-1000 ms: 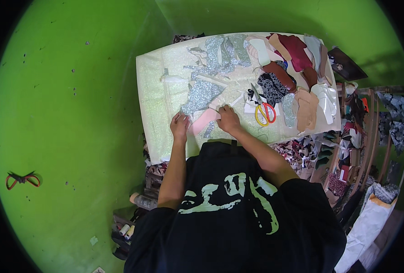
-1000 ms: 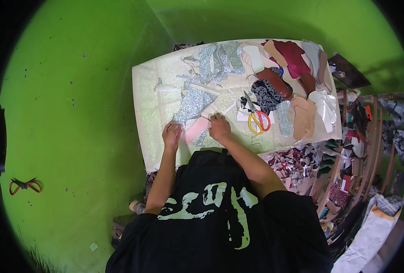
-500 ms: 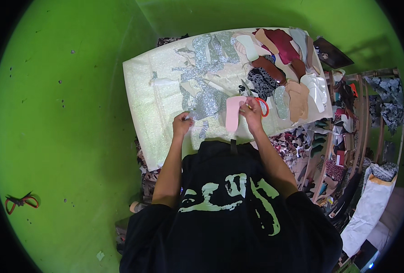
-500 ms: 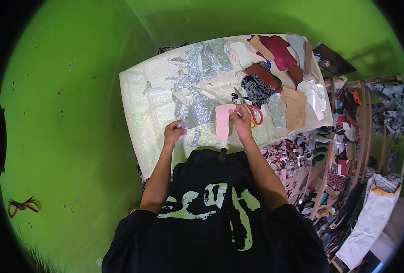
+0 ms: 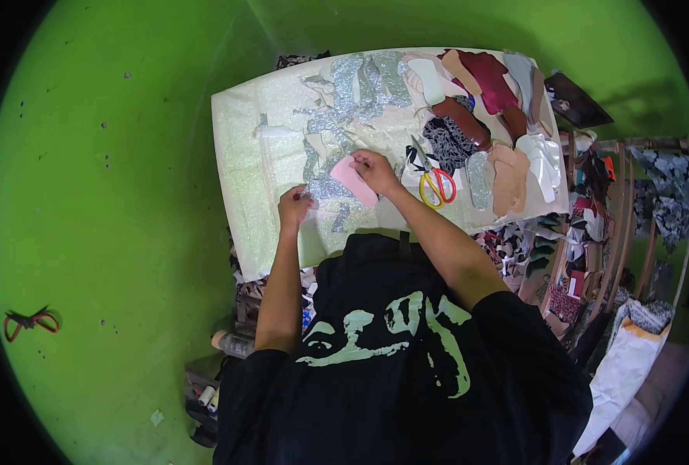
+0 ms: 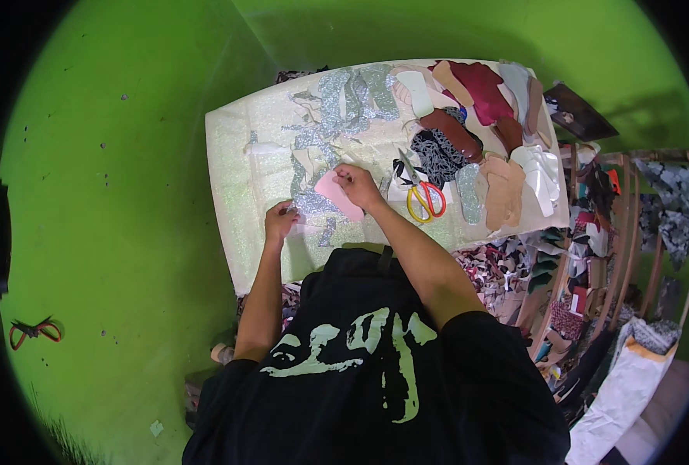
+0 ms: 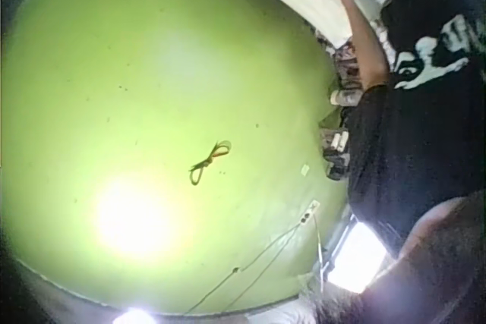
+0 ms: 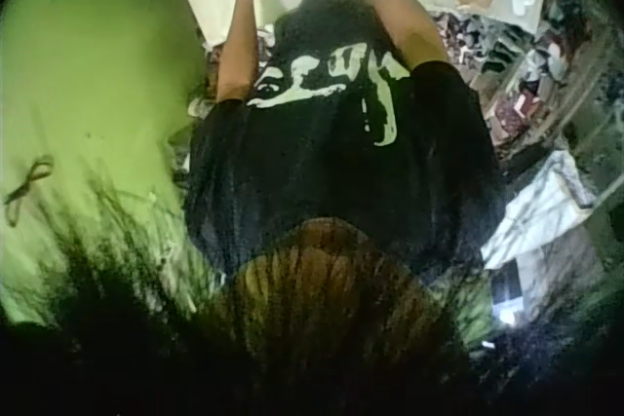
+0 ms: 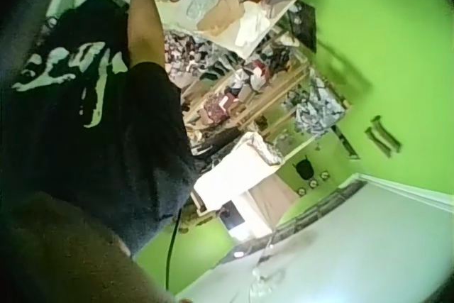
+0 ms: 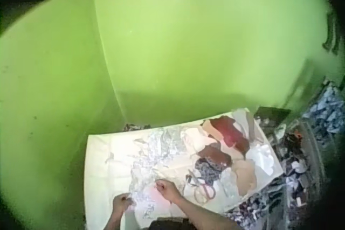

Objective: Cutting out shoe component shapes from leather or synthetic material using scissors.

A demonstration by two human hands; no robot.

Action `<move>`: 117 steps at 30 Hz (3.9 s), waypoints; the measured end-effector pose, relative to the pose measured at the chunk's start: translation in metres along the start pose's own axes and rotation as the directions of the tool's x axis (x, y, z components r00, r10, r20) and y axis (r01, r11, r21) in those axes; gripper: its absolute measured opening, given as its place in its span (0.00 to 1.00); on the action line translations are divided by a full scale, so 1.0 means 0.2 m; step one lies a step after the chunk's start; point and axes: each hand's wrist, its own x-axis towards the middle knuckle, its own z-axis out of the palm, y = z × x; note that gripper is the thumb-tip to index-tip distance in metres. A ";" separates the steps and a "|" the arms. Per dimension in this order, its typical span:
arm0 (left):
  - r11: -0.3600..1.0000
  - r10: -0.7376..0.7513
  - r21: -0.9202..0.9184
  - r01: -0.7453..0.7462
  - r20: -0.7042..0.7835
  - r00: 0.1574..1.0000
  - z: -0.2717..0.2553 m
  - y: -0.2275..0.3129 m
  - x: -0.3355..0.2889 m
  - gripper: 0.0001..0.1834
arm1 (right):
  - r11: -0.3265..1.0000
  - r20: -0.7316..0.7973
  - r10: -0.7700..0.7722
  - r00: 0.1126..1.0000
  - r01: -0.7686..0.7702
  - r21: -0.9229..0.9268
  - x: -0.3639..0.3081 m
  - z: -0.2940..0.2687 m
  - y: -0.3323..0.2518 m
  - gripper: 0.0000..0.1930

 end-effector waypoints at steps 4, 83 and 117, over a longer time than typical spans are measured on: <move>0.947 -0.072 -0.318 0.051 -0.056 0.996 0.07 0.02 -0.07 0.13 | 0.986 0.127 0.030 0.991 -0.008 -0.165 -0.03 0.02 0.07 0.10; 0.577 0.659 0.483 -0.659 0.201 0.725 0.38 0.50 -0.15 0.29 | 0.839 -0.268 0.476 0.837 -0.341 0.424 -0.08 -0.29 0.10 0.06; 0.692 -0.143 -0.651 0.312 0.299 0.943 0.46 0.41 -0.07 0.16 | 0.959 0.044 0.125 0.991 -0.110 -0.260 -0.10 -0.12 0.08 0.16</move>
